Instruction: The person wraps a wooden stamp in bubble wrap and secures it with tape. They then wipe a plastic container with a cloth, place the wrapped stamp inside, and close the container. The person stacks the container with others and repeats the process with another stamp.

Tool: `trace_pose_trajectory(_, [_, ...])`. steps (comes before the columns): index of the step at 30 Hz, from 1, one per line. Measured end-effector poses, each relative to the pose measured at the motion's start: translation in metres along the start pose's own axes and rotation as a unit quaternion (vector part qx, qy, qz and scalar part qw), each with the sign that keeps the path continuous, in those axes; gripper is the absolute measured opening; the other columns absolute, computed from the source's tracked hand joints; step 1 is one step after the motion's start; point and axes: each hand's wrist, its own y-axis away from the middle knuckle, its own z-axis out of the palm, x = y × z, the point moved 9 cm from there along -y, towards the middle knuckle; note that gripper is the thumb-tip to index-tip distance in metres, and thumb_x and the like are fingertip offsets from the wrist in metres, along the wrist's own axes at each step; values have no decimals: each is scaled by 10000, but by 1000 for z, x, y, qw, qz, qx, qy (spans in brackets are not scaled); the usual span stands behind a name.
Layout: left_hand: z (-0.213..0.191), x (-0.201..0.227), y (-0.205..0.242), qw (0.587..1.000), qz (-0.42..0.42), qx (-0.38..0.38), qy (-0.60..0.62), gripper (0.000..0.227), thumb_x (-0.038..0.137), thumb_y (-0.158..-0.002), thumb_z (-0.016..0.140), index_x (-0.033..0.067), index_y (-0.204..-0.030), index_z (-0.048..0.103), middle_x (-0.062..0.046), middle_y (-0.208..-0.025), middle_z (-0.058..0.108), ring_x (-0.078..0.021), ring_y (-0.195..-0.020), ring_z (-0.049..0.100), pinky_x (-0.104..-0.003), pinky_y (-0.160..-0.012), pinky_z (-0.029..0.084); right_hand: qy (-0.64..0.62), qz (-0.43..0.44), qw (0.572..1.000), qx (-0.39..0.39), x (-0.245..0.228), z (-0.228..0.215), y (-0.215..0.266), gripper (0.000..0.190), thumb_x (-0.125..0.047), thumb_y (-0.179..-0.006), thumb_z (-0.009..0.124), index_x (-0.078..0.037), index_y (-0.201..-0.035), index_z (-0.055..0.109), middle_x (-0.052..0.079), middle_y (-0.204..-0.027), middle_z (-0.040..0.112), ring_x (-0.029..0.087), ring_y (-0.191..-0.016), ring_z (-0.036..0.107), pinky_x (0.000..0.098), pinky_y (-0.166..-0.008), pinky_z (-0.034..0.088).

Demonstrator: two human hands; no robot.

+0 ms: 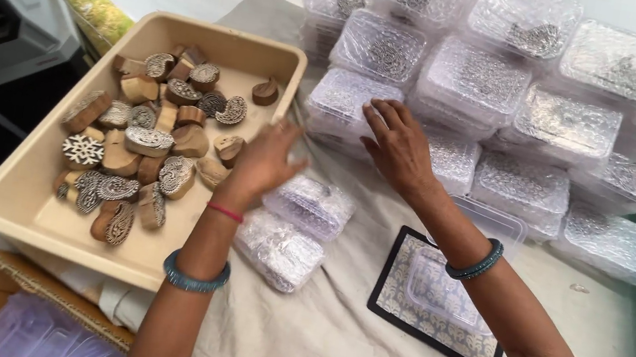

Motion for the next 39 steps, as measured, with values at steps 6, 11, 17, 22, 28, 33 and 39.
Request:
trace_pose_trajectory(6, [24, 39, 58, 950, 51, -229, -204, 1019, 366, -629, 952, 253, -1513, 457, -87, -1596, 367, -317, -1499, 280, -577, -1183, 200, -13, 10, 1000, 8, -6, -17, 3, 649, -277, -859, 782, -38, -1418, 556, 159, -1442, 560, 344, -1331, 503, 460, -1072, 467])
trace_pose_trajectory(11, [51, 13, 59, 967, 92, -163, -170, 832, 323, -734, 875, 241, -1482, 519, -57, -1503, 503, -249, -1449, 433, -593, -1233, 225, 5, 17, 1000, 20, 8, 1, 6, 586, -264, -916, 748, -33, -1417, 551, 162, -1453, 556, 351, -1366, 491, 456, -1119, 459])
trace_pose_trajectory(17, [41, 50, 65, 952, 123, -186, -208, 841, 233, -778, 798, 186, -1526, 416, -133, -1522, 442, -363, -1426, 386, -537, -1108, 387, -13, 14, 998, 56, 2, 4, 9, 503, -228, -979, 698, 37, -1381, 554, 219, -1440, 557, 387, -1392, 482, 438, -1075, 497])
trace_pose_trajectory(22, [57, 45, 63, 928, 149, -215, -265, 790, 229, -825, 733, 116, -1524, 384, -184, -1515, 437, -395, -1407, 418, -564, -1131, 383, -3, 4, 994, 112, 5, 18, 13, 455, -209, -980, 704, 57, -1327, 577, 209, -1405, 578, 366, -1392, 506, 417, -1072, 544])
trace_pose_trajectory(28, [35, 45, 54, 963, 129, -126, -199, 621, 202, -857, 684, 17, -1414, 481, -168, -1360, 586, -330, -1278, 568, -518, -1062, 468, 25, -13, 995, 98, 7, 11, -1, 424, -211, -973, 715, 35, -1302, 612, 191, -1381, 606, 349, -1378, 520, 405, -1043, 553])
trace_pose_trajectory(33, [26, 46, 56, 972, 148, -84, -164, 578, 199, -828, 710, 10, -1339, 519, -167, -1295, 615, -321, -1215, 591, -499, -1028, 474, 16, -11, 996, 91, 11, 18, 0, 419, -222, -956, 725, 12, -1291, 634, 172, -1391, 614, 334, -1372, 534, 410, -1022, 551])
trace_pose_trajectory(39, [18, 47, 54, 975, 145, -50, -161, 506, 199, -849, 714, 21, -1289, 539, -152, -1259, 649, -305, -1181, 626, -488, -1010, 492, 41, 18, 997, 68, 11, 0, -9, 442, -260, -919, 746, -34, -1288, 658, 100, -1402, 630, 299, -1334, 553, 409, -987, 538])
